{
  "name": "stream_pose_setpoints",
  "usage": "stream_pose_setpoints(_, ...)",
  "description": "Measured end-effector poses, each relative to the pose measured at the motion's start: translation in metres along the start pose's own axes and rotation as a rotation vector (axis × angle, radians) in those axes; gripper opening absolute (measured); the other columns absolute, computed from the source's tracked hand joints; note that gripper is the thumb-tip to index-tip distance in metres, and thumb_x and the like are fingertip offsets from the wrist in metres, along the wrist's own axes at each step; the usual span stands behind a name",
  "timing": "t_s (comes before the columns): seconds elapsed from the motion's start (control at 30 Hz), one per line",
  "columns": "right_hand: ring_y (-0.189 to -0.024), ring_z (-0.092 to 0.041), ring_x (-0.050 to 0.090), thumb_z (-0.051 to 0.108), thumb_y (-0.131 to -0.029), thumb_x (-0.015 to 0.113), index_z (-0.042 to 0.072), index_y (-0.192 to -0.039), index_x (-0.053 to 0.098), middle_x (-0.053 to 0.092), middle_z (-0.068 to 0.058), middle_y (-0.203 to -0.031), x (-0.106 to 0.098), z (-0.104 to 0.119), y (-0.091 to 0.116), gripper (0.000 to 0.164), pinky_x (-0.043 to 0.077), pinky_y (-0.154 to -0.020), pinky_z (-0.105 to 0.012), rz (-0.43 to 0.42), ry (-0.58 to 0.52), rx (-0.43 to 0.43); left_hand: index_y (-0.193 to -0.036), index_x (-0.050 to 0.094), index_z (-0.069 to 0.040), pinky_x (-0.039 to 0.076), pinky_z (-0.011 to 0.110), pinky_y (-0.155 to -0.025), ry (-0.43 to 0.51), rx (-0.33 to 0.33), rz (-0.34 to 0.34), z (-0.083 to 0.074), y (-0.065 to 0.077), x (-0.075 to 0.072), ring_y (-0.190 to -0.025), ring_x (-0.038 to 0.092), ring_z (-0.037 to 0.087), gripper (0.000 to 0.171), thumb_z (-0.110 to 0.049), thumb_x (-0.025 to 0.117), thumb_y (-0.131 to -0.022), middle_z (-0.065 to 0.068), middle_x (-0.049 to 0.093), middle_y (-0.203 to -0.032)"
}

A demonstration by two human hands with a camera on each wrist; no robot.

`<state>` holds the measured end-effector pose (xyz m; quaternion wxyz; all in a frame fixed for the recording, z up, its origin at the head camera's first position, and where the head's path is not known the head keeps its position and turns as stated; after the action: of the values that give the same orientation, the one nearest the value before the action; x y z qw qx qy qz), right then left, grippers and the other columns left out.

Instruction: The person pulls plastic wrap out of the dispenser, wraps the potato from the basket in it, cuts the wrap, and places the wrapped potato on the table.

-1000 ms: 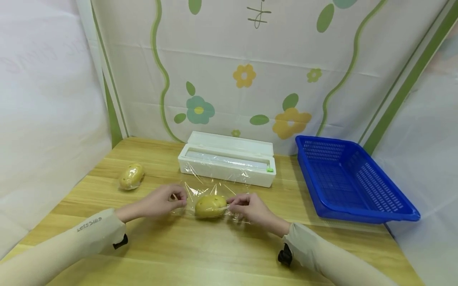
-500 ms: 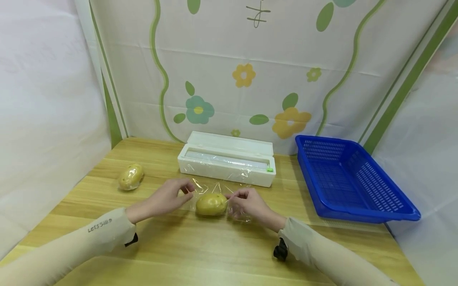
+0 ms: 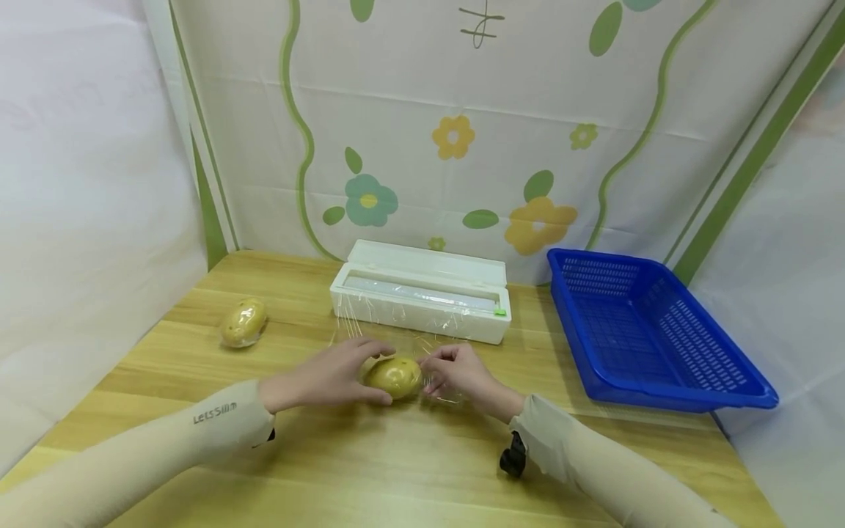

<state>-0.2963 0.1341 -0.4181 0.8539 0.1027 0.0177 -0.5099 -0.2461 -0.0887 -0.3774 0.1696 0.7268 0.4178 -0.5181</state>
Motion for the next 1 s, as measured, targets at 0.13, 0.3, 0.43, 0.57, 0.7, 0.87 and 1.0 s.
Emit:
stream_pose_setpoints(0.13,-0.064,-0.022,0.067,0.010,-0.089,0.069,-0.007,-0.099,0.069,0.070,-0.020,-0.104,-0.002,-0.002,-0.003,0.019,0.057,-0.060,-0.033,0.017,-0.013,0.015,-0.120,0.066,-0.008,0.049,0.033,-0.090,0.089,0.059,0.004,0.012,-0.013,0.001,-0.103,0.061,0.014,0.047,-0.039,0.078,-0.085,-0.001,0.067,-0.113)
stream_pose_setpoints(0.3,-0.068,-0.019,0.064,0.015,-0.089,0.074,-0.002,-0.102,0.071,0.070,-0.013,-0.091,-0.009,0.018,0.005,0.022,0.054,-0.058,-0.030,-0.036,0.256,-0.211,-0.116,0.070,-0.007,0.050,0.039,-0.090,0.243,0.051,0.045,0.029,-0.022,-0.003,-0.096,0.064,0.011,0.037,-0.033,0.074,-0.090,-0.001,0.070,-0.107)
stream_pose_setpoints(0.43,-0.090,-0.022,0.064,0.012,-0.081,0.080,0.004,-0.104,0.071,0.068,-0.008,-0.105,-0.004,0.053,0.027,0.026,0.055,-0.073,-0.036,-0.155,0.717,-0.829,-0.123,0.068,-0.008,0.050,0.036,-0.090,0.315,0.020,0.103,0.042,-0.026,-0.005,-0.098,0.062,0.009,0.041,-0.036,0.068,-0.094,-0.002,0.069,-0.111)
stream_pose_setpoints(0.57,-0.104,-0.027,0.060,0.012,-0.077,0.083,0.005,-0.108,0.070,0.063,-0.013,-0.116,0.016,0.062,0.037,0.035,0.051,-0.088,-0.041,-0.046,1.021,-1.255,-0.125,0.068,-0.010,0.051,0.031,-0.088,0.356,0.003,0.147,0.053,-0.029,-0.007,-0.101,0.062,0.010,0.038,-0.035,0.065,-0.096,-0.005,0.069,-0.112)
stream_pose_setpoints(0.7,-0.106,-0.025,0.060,0.017,-0.076,0.086,0.006,-0.110,0.070,0.064,-0.011,-0.115,0.029,0.051,0.025,0.039,0.047,-0.094,-0.039,0.056,1.203,-1.327,-0.124,0.068,-0.015,0.049,0.033,-0.090,0.362,-0.031,0.179,0.059,-0.033,-0.009,-0.103,0.061,0.009,0.037,-0.038,0.064,-0.097,-0.009,0.068,-0.111)
stream_pose_setpoints(0.87,-0.106,-0.025,0.061,0.018,-0.073,0.089,0.001,-0.115,0.068,0.064,-0.012,-0.117,0.028,0.037,0.009,0.050,0.049,-0.093,-0.037,0.025,1.223,-1.319,-0.124,0.068,-0.015,0.047,0.038,-0.095,0.380,-0.039,0.220,0.062,-0.036,-0.008,-0.105,0.061,0.010,0.036,-0.039,0.062,-0.098,-0.008,0.068,-0.112)
stream_pose_setpoints(1.0,-0.108,-0.024,0.060,0.022,-0.072,0.090,-0.001,-0.121,0.064,0.062,-0.013,-0.121,0.023,0.030,-0.001,0.060,0.050,-0.090,-0.034,0.007,1.159,-1.237,-0.123,0.069,-0.016,0.047,0.038,-0.094,0.375,-0.040,0.229,0.061,-0.039,-0.007,-0.104,0.061,0.009,0.035,-0.039,0.063,-0.097,-0.010,0.068,-0.110)
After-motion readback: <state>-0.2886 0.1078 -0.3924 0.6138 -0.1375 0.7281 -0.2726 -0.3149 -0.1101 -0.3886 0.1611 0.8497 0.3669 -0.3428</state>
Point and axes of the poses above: each hand's wrist, its own y-axis away from the middle knuckle, its own x-axis out of the palm, z = x × y, the point moved 3 cm from there along -y, towards the middle knuckle
